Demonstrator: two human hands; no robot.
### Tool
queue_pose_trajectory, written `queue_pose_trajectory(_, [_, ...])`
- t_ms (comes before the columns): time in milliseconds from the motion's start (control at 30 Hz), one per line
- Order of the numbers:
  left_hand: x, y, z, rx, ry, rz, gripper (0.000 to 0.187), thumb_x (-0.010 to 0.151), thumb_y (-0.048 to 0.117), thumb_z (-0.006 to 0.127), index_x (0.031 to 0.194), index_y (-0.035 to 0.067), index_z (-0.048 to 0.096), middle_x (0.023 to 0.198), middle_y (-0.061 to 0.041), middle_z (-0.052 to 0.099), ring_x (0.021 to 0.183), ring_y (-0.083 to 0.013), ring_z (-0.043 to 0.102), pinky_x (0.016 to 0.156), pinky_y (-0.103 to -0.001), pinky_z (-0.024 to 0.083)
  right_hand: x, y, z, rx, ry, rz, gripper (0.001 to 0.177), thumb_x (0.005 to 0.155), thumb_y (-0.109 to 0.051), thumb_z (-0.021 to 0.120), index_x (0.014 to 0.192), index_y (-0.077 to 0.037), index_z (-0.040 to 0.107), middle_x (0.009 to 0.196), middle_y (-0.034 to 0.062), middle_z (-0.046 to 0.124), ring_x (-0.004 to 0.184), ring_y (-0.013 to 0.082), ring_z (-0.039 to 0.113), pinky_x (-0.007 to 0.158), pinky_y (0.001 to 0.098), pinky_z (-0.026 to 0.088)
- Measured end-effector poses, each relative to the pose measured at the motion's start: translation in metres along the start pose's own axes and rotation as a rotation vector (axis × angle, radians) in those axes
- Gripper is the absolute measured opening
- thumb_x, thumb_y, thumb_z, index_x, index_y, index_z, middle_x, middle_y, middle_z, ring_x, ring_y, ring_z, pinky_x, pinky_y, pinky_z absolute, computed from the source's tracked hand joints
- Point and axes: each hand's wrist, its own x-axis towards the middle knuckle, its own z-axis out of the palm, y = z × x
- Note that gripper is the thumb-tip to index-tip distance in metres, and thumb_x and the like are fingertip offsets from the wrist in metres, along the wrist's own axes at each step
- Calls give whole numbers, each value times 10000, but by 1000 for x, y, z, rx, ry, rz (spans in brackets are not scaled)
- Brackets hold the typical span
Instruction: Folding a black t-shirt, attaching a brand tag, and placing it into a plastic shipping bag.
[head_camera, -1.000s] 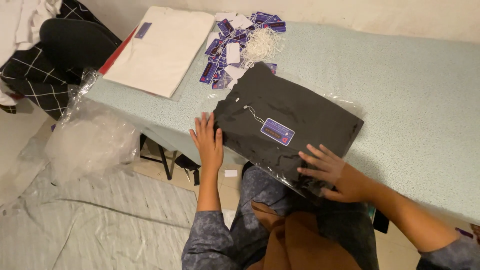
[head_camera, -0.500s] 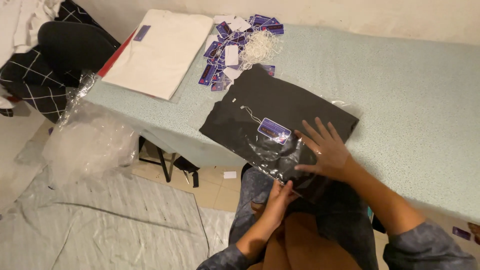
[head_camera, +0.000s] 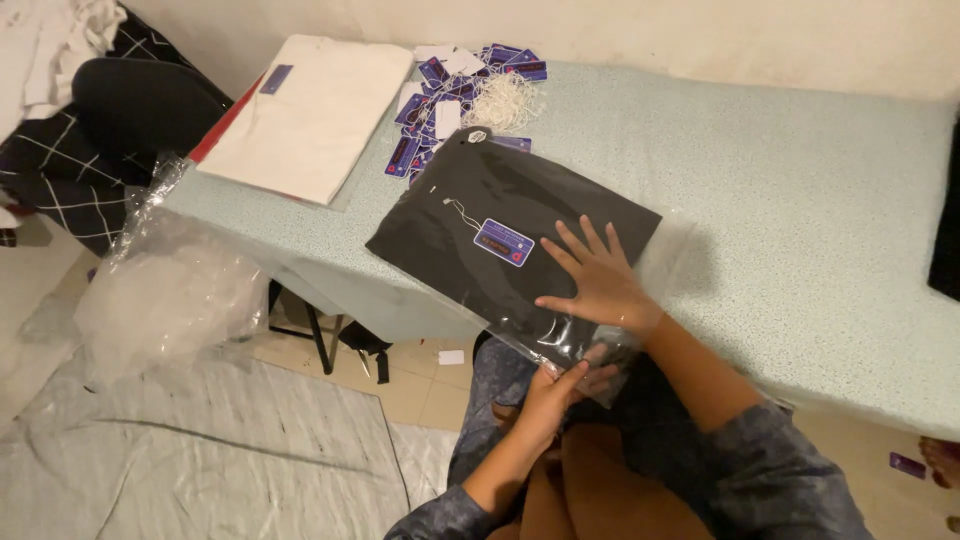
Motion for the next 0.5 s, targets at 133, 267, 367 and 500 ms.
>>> queue_pose_trajectory(133, [-7,9,7,64,18,-11,561,968,215,630,1488,73,475,1414,-159,641,1150,-330,703,985,-415,591,-9,32,22,16,92,-55,939,918,-778,371,1637,-207,174,1723,64,65,1576,321,-59,1222,605,-47])
queue_pose_trajectory(267, [-6,4,-1,78,47,-20,506,970,196,626,1426,-2,530,1400,-163,648,1122,-335,714,980,-390,601,-51,67,6,-28,149,137,801,964,-720,259,1634,-287,184,1708,73,115,1564,356,52,1234,558,-5])
queue_pose_trajectory(367, [-4,-1,-16,137,33,-1,400,981,148,609,1284,-112,596,1258,-231,687,1060,-323,737,989,-391,612,-95,104,-6,86,-6,417,739,971,-641,295,1618,-297,205,1724,8,73,1592,313,-48,1243,543,-111])
queue_pose_trajectory(500, [-6,-16,-57,257,54,37,334,973,141,581,1253,-38,618,1256,-210,732,915,-282,780,883,-401,624,-132,157,1,32,252,468,494,1007,-250,421,1459,-141,588,1575,102,515,1502,390,387,1236,579,217])
